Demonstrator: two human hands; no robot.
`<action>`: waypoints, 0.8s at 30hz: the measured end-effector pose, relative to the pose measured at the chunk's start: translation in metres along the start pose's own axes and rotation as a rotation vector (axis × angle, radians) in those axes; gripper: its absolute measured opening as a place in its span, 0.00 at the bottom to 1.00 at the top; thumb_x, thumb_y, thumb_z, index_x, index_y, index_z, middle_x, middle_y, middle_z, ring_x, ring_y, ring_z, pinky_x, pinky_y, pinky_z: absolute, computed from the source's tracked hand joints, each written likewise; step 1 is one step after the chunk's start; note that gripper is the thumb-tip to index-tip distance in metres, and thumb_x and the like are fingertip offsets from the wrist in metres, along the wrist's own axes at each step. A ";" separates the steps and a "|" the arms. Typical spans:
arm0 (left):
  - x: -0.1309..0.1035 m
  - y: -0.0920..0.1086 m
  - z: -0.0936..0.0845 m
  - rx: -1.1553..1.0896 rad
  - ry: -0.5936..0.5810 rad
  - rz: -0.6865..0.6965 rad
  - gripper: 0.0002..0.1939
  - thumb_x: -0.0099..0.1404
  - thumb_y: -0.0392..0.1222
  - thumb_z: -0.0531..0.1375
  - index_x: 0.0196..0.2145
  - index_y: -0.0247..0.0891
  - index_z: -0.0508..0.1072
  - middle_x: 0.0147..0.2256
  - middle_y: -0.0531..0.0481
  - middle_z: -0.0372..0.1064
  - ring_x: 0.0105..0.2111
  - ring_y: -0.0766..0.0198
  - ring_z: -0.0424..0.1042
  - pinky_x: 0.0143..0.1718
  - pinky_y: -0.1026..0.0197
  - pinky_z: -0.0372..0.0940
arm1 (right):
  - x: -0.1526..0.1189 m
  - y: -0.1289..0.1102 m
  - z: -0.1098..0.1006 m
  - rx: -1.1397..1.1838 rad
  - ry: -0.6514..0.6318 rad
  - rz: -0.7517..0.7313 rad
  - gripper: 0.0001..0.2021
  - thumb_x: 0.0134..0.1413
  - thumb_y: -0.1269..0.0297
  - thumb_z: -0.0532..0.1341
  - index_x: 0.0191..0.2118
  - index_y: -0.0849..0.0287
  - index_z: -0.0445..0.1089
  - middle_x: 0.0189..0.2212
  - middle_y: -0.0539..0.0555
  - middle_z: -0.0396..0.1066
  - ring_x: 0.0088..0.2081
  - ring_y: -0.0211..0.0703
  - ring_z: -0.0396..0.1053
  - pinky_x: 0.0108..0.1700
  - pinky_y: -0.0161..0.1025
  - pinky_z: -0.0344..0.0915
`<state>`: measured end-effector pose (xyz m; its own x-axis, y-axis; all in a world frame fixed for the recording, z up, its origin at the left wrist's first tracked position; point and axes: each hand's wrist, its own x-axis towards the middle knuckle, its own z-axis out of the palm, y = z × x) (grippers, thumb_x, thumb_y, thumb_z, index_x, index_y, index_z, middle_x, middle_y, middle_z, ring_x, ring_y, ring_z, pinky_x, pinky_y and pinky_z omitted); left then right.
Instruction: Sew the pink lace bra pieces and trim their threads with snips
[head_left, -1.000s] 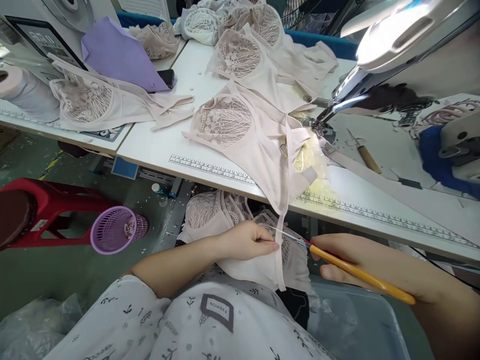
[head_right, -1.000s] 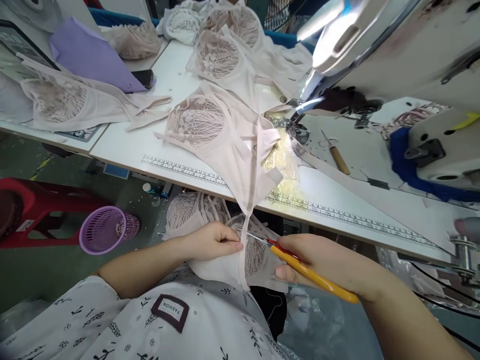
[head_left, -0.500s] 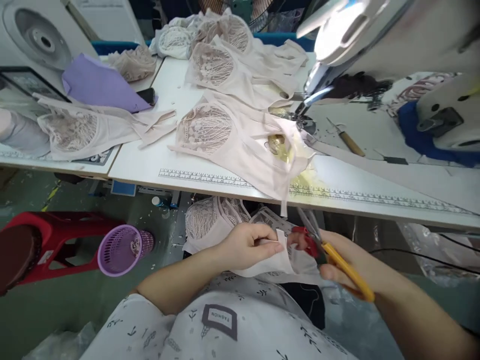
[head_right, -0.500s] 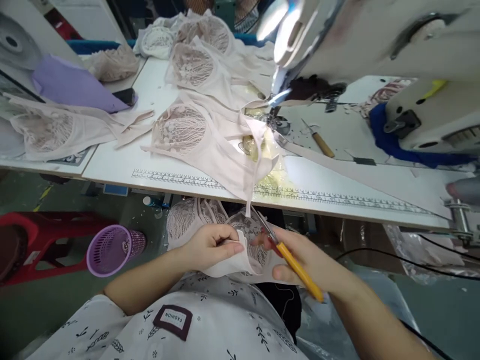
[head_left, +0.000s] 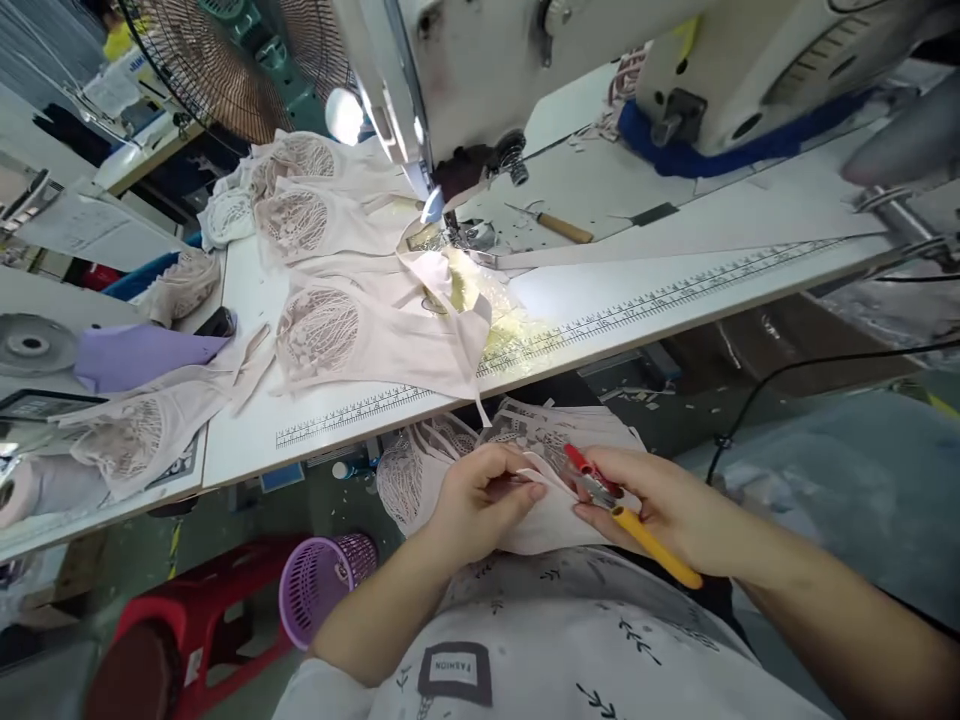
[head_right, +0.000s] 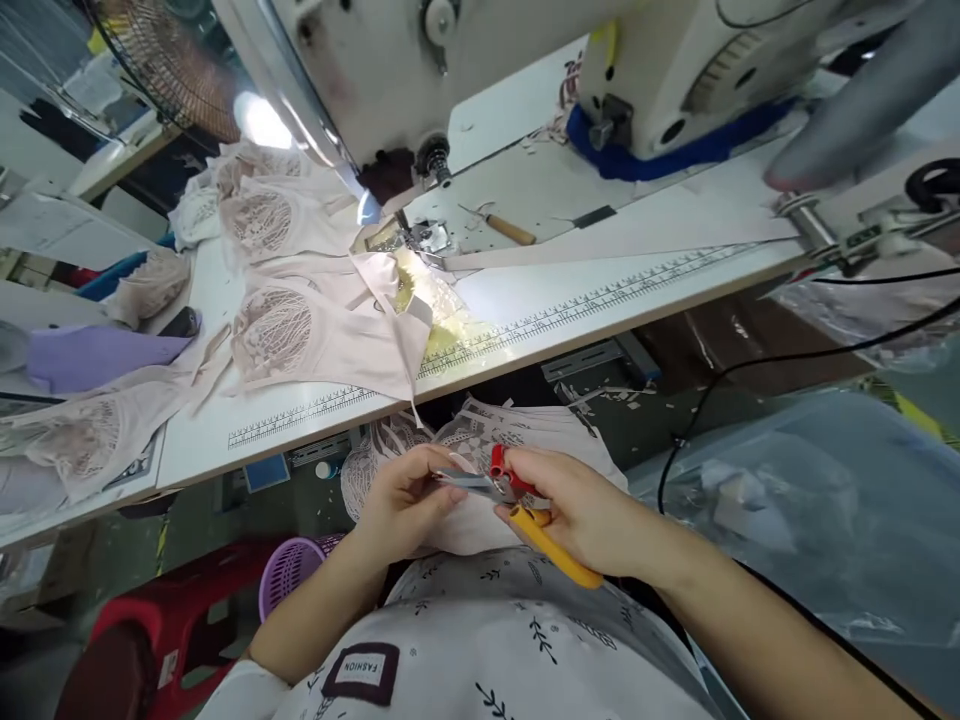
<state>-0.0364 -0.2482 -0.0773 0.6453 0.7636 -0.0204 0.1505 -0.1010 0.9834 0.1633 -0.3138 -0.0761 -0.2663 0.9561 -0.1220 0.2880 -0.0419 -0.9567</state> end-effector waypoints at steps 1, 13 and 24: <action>0.001 0.000 0.001 0.012 0.008 0.002 0.13 0.62 0.50 0.61 0.28 0.37 0.69 0.32 0.44 0.70 0.34 0.61 0.70 0.36 0.59 0.66 | 0.000 0.001 -0.001 0.002 -0.003 -0.008 0.12 0.56 0.57 0.56 0.26 0.55 0.56 0.24 0.47 0.56 0.25 0.37 0.55 0.24 0.34 0.60; 0.007 0.003 0.012 0.052 0.093 -0.227 0.14 0.55 0.45 0.65 0.32 0.39 0.63 0.28 0.50 0.66 0.27 0.66 0.65 0.28 0.64 0.61 | -0.002 0.025 0.001 -0.042 0.080 -0.079 0.08 0.53 0.62 0.59 0.27 0.55 0.58 0.23 0.48 0.60 0.24 0.37 0.55 0.22 0.33 0.57; 0.008 0.001 0.009 0.078 0.138 -0.146 0.13 0.58 0.49 0.63 0.27 0.37 0.70 0.32 0.45 0.68 0.34 0.61 0.68 0.37 0.59 0.65 | -0.008 0.026 0.008 0.076 0.173 0.013 0.12 0.55 0.53 0.59 0.29 0.55 0.61 0.26 0.50 0.63 0.27 0.40 0.60 0.25 0.35 0.60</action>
<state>-0.0239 -0.2483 -0.0777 0.5046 0.8534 -0.1310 0.2955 -0.0281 0.9549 0.1653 -0.3248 -0.1028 -0.0994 0.9906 -0.0936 0.2186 -0.0700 -0.9733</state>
